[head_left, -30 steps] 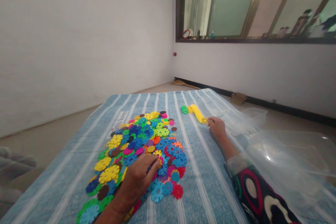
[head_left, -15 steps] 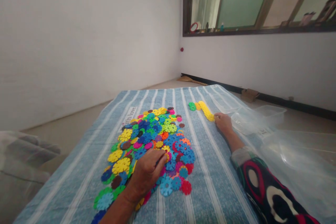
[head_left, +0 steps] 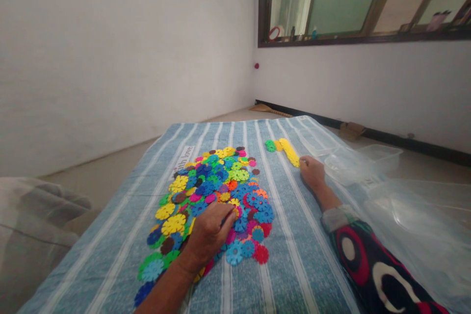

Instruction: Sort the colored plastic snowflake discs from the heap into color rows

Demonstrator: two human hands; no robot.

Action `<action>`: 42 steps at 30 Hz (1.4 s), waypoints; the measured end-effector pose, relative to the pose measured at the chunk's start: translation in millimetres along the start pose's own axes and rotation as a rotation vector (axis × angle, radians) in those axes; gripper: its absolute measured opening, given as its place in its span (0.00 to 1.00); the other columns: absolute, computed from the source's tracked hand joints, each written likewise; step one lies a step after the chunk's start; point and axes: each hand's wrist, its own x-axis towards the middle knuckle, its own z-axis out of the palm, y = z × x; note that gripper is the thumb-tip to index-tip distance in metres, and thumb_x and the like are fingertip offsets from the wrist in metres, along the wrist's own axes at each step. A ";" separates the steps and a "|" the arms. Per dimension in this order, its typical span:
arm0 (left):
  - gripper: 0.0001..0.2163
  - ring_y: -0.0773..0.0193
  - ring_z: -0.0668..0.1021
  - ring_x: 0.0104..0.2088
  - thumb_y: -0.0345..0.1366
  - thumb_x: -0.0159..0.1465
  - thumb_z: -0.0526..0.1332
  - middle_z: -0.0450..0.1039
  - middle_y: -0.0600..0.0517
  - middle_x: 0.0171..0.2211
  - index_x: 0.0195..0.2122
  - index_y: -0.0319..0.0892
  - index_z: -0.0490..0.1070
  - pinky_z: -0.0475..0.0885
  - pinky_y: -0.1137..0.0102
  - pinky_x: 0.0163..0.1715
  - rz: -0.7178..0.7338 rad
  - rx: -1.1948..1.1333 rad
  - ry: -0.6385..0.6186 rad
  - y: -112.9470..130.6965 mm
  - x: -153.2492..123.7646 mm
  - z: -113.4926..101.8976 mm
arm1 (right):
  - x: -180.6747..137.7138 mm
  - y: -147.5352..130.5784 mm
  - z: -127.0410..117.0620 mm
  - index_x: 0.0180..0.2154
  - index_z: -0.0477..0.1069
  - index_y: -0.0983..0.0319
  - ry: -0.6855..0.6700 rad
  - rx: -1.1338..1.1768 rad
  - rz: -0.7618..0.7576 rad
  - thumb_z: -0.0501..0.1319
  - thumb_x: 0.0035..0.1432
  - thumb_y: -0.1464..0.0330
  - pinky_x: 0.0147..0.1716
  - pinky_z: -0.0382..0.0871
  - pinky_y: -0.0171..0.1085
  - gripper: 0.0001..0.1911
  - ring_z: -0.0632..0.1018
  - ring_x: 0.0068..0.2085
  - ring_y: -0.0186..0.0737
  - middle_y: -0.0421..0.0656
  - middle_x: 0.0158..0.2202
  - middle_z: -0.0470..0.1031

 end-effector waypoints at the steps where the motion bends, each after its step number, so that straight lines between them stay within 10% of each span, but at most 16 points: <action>1: 0.06 0.67 0.76 0.30 0.32 0.63 0.55 0.75 0.51 0.27 0.34 0.40 0.71 0.70 0.73 0.30 0.007 0.002 0.003 0.5 0.6 -0.1 | -2.3 -4.3 0.5 0.38 0.77 0.63 0.009 0.027 -0.022 0.52 0.56 0.66 0.33 0.61 0.34 0.16 0.74 0.33 0.41 0.47 0.31 0.78; 4: 0.06 0.66 0.76 0.30 0.32 0.63 0.56 0.75 0.51 0.28 0.34 0.39 0.71 0.70 0.73 0.31 0.018 0.009 0.010 0.7 1.3 0.1 | -11.9 -22.2 0.2 0.35 0.77 0.64 -0.046 0.183 -0.166 0.53 0.55 0.64 0.31 0.61 0.33 0.15 0.72 0.28 0.37 0.44 0.27 0.76; 12: 0.06 0.65 0.75 0.30 0.32 0.63 0.54 0.75 0.51 0.28 0.34 0.40 0.70 0.69 0.71 0.31 0.005 0.040 -0.021 2.2 1.3 -2.3 | -38.9 -73.8 -14.8 0.32 0.76 0.66 -0.856 0.563 -0.454 0.65 0.46 0.55 0.20 0.49 0.30 0.20 0.57 0.20 0.26 0.32 0.16 0.55; 16: 0.06 0.65 0.75 0.32 0.32 0.63 0.55 0.75 0.50 0.30 0.33 0.41 0.70 0.70 0.69 0.35 0.019 0.009 -0.053 7.8 5.1 -5.6 | -45.3 -85.0 -18.2 0.36 0.75 0.66 -1.054 0.575 -0.445 0.69 0.40 0.56 0.19 0.47 0.29 0.23 0.58 0.20 0.26 0.31 0.17 0.56; 33: 0.09 0.55 0.73 0.47 0.37 0.57 0.62 0.73 0.45 0.45 0.39 0.43 0.72 0.70 0.59 0.45 0.015 0.038 -0.199 9.4 0.0 -0.1 | -50.2 -91.2 -16.4 0.30 0.68 0.64 -1.066 0.531 -0.464 0.71 0.38 0.62 0.21 0.48 0.29 0.18 0.60 0.22 0.27 0.30 0.18 0.58; 42: 0.11 0.55 0.74 0.46 0.36 0.57 0.62 0.74 0.45 0.44 0.41 0.41 0.72 0.70 0.58 0.46 0.009 0.039 -0.159 2.3 -2.8 5.0 | -52.8 -90.4 -13.5 0.24 0.62 0.63 -1.240 0.801 -0.197 0.69 0.37 0.65 0.18 0.53 0.27 0.17 0.63 0.19 0.26 0.30 0.16 0.62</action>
